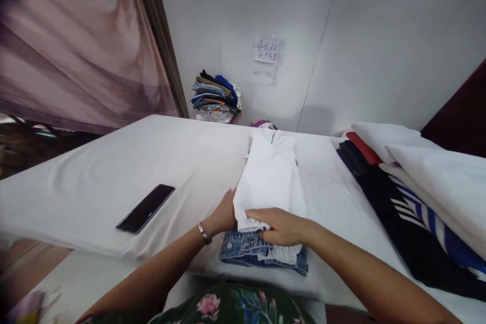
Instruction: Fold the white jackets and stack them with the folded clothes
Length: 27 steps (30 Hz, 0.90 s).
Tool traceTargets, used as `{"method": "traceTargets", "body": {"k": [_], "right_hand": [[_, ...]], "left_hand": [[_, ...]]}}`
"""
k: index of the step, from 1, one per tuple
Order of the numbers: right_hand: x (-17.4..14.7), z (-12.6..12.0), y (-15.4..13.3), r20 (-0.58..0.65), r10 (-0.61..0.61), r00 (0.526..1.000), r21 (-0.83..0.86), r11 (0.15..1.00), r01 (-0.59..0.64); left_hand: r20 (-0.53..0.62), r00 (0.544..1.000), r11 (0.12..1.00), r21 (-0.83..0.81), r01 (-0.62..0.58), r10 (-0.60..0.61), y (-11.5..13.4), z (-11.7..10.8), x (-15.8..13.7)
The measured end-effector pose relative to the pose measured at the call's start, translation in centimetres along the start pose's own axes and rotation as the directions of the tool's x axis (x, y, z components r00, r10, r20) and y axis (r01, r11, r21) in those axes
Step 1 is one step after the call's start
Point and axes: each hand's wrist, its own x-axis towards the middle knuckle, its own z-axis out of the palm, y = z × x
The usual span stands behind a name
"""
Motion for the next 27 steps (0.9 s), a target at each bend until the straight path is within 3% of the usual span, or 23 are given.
{"method": "traceTargets", "body": {"k": [3, 6, 8, 10, 12, 14, 16, 20, 25, 27], "right_hand": [[-0.3, 1.4, 0.7, -0.043, 0.019, 0.999, -0.036, 0.999, -0.021], [-0.4, 1.9, 0.4, 0.008, 0.054, 0.998, -0.115, 0.992, -0.053], [-0.2, 2.0, -0.1, 0.07, 0.081, 0.994, -0.135, 0.988, -0.071], [0.0, 1.7, -0.6, 0.089, 0.062, 0.994, -0.1, 0.994, -0.053], [0.4, 1.0, -0.7, 0.064, 0.016, 0.998, -0.006, 1.0, -0.015], [0.8, -0.1, -0.1, -0.026, 0.008, 1.0, 0.089, 0.996, -0.005], [1.7, -1.3, 1.2, -0.184, 0.066, 0.981, 0.127, 0.991, -0.043], [5.4, -3.6, 4.4, -0.489, 0.139, 0.861, 0.006, 0.988, -0.156], [11.8, -5.9, 8.2, -0.541, 0.187, 0.82, -0.249, 0.896, -0.368], [13.0, -6.5, 10.3, -0.55, 0.28, 0.787, -0.291, 0.819, -0.495]], "left_hand": [[-0.018, 0.999, 0.999, 0.006, -0.05, 0.05, -1.5, -0.9, -1.0], [-0.205, 0.971, 0.991, -0.089, 0.103, -0.119, -2.6, -1.1, -1.1], [-0.287, 0.943, 0.983, -0.126, 0.135, -0.166, -2.8, -0.6, -0.9], [-0.253, 0.965, 0.996, -0.071, 0.058, -0.075, -2.6, 0.2, -0.9], [-0.124, 0.99, 0.997, 0.038, -0.06, 0.064, -2.3, 1.3, -0.9], [-0.018, 0.989, 0.981, 0.128, -0.144, 0.147, -2.1, 2.3, -1.2], [-0.003, 0.986, 0.969, 0.184, -0.163, 0.166, -2.2, 3.0, -1.4], [-0.023, 0.986, 0.964, 0.214, -0.157, 0.165, -2.5, 3.5, -1.5], [-0.009, 0.977, 0.957, 0.201, -0.209, 0.215, -2.1, 3.3, -1.5], [-0.012, 0.975, 0.959, 0.187, -0.214, 0.22, -2.1, 3.3, -1.5]]}}
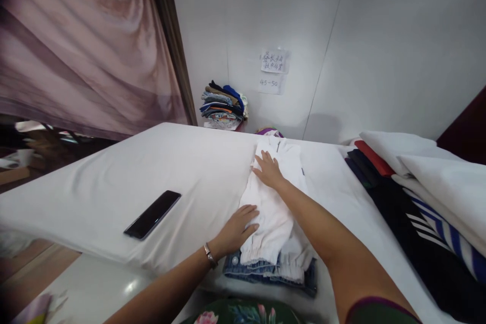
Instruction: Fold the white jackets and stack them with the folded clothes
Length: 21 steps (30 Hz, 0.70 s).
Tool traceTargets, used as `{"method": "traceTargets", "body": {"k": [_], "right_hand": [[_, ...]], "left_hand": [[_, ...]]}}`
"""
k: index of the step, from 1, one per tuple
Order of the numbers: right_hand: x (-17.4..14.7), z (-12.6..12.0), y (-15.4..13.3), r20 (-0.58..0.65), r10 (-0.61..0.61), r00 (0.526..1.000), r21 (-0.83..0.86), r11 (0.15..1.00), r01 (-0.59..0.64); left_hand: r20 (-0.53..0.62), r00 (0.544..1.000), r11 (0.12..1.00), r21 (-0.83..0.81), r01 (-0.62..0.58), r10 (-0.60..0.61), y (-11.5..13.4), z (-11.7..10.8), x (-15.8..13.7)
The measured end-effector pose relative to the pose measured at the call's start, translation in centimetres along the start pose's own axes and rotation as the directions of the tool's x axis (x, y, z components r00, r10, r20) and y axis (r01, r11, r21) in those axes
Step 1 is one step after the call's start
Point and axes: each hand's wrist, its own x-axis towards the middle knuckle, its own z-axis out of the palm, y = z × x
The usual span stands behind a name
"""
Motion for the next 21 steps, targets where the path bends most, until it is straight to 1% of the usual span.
{"method": "traceTargets", "body": {"k": [1, 3, 5, 7, 9, 11, 13, 15, 17, 19, 20, 21], "right_hand": [[0.5, 0.6, 1.0, 0.022, 0.08, 0.997, -0.04, 0.996, -0.079], [0.7, 2.0, 3.2, 0.072, 0.249, 0.966, -0.082, 0.967, -0.243], [0.2, 3.5, 5.3, 0.1, 0.337, 0.936, -0.09, 0.94, -0.329], [-0.3, 4.8, 6.7, 0.097, 0.358, 0.929, -0.082, 0.933, -0.351], [-0.3, 5.7, 7.3, 0.089, 0.362, 0.928, -0.064, 0.932, -0.358], [0.2, 6.0, 7.6, 0.091, 0.362, 0.928, -0.03, 0.932, -0.361], [0.8, 5.5, 8.1, 0.101, 0.358, 0.928, 0.018, 0.932, -0.361], [1.0, 4.3, 9.4, 0.087, 0.368, 0.926, 0.073, 0.924, -0.374], [0.4, 2.8, 11.5, 0.03, 0.419, 0.908, 0.128, 0.899, -0.419], [-1.1, 1.3, 13.8, -0.028, 0.512, 0.859, 0.19, 0.846, -0.498], [-2.0, 0.8, 14.8, -0.04, 0.561, 0.827, 0.225, 0.811, -0.54], [-2.9, 0.4, 15.6, -0.039, 0.605, 0.795, 0.262, 0.774, -0.577]], "left_hand": [[-0.004, 1.0, 1.0, -0.011, 0.0, 0.0, -0.1, 0.0, -0.1], [-0.015, 1.0, 0.999, -0.045, 0.006, -0.007, -0.3, 0.2, -0.2], [-0.03, 0.999, 0.996, -0.087, 0.019, -0.022, -0.6, 0.5, -0.3], [-0.049, 0.998, 0.991, -0.126, 0.044, -0.05, -0.9, 1.0, -0.3], [-0.081, 0.991, 0.983, -0.16, 0.089, -0.103, -1.0, 1.4, -0.4], [-0.125, 0.976, 0.969, -0.194, 0.153, -0.179, -1.0, 1.5, -0.6], [-0.169, 0.943, 0.939, -0.245, 0.241, -0.286, -0.8, 1.3, -1.0], [-0.17, 0.887, 0.871, -0.34, 0.355, -0.429, -0.7, 0.6, -1.6], [-0.088, 0.815, 0.747, -0.465, 0.475, -0.573, -0.5, -0.2, -2.2], [0.041, 0.751, 0.602, -0.57, 0.559, -0.659, -0.3, -1.0, -2.8], [0.095, 0.728, 0.541, -0.606, 0.583, -0.679, -0.1, -1.2, -3.0], [0.134, 0.714, 0.496, -0.632, 0.595, -0.687, 0.0, -1.3, -3.1]]}}
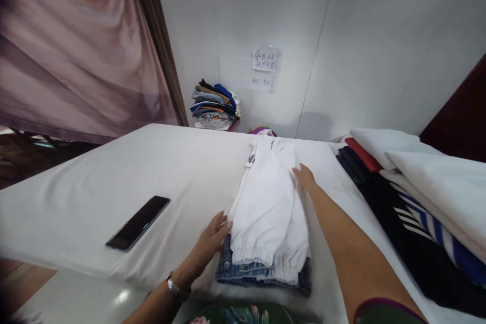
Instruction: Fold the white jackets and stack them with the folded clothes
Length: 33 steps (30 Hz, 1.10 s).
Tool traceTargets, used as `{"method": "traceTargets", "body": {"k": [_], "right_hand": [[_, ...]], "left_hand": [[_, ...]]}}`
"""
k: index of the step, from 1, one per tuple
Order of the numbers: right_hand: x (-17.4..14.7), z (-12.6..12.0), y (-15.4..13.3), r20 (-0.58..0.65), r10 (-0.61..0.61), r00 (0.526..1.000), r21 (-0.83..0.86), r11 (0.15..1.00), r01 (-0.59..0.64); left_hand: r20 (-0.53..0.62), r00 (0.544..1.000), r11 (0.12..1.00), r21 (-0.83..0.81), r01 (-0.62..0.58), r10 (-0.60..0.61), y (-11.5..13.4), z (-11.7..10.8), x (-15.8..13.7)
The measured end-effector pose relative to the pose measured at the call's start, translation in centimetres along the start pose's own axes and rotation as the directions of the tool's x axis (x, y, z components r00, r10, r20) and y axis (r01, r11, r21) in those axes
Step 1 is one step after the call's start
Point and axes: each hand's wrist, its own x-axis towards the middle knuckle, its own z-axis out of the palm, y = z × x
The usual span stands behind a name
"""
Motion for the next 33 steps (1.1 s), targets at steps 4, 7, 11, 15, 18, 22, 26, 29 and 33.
{"method": "traceTargets", "body": {"k": [4, 7, 11, 15, 18, 22, 26, 29, 33], "right_hand": [[-1.4, -0.7, 2.0, 0.01, 0.125, 0.992, 0.149, 0.981, -0.125], [-2.4, -0.1, 1.2, 0.041, 0.144, 0.989, 0.26, 0.954, -0.15], [-3.6, 0.0, -0.4, 0.122, 0.143, 0.982, 0.416, 0.891, -0.182], [-5.5, -0.5, -1.1, 0.203, 0.169, 0.965, 0.575, 0.777, -0.257], [-8.7, 0.4, -1.6, 0.277, 0.114, 0.954, 0.687, 0.67, -0.28], [-15.7, 3.3, -2.3, 0.405, -0.032, 0.914, 0.793, 0.51, -0.333], [-19.2, 3.7, -1.9, 0.518, -0.131, 0.846, 0.775, 0.491, -0.398], [-15.9, 0.7, -0.8, 0.251, 0.103, 0.963, 0.664, 0.705, -0.248], [-7.8, -4.2, 0.3, 0.057, 0.235, 0.97, 0.623, 0.751, -0.219]], "left_hand": [[0.033, 0.999, 1.0, 0.007, 0.003, -0.004, 0.2, 0.9, -0.2], [0.037, 0.996, 0.981, 0.173, -0.086, 0.081, 0.3, 2.2, 0.2], [0.027, 0.99, 0.961, 0.238, -0.139, 0.136, 0.7, 2.9, 1.4], [0.026, 0.994, 0.968, 0.225, -0.111, 0.108, 2.6, 0.0, 2.1], [0.086, 0.987, 0.932, 0.327, -0.158, 0.138, 4.5, -5.3, 2.0], [0.104, 0.988, 0.798, 0.584, -0.153, 0.113, 5.1, -13.6, 1.9], [0.044, 0.998, 0.679, 0.732, -0.063, 0.044, 3.2, -18.0, 2.2], [0.034, 0.996, 0.654, 0.753, -0.077, 0.078, 2.0, -18.2, 2.2], [0.013, 0.998, 0.583, 0.811, -0.049, 0.066, 1.9, -17.3, 1.7]]}}
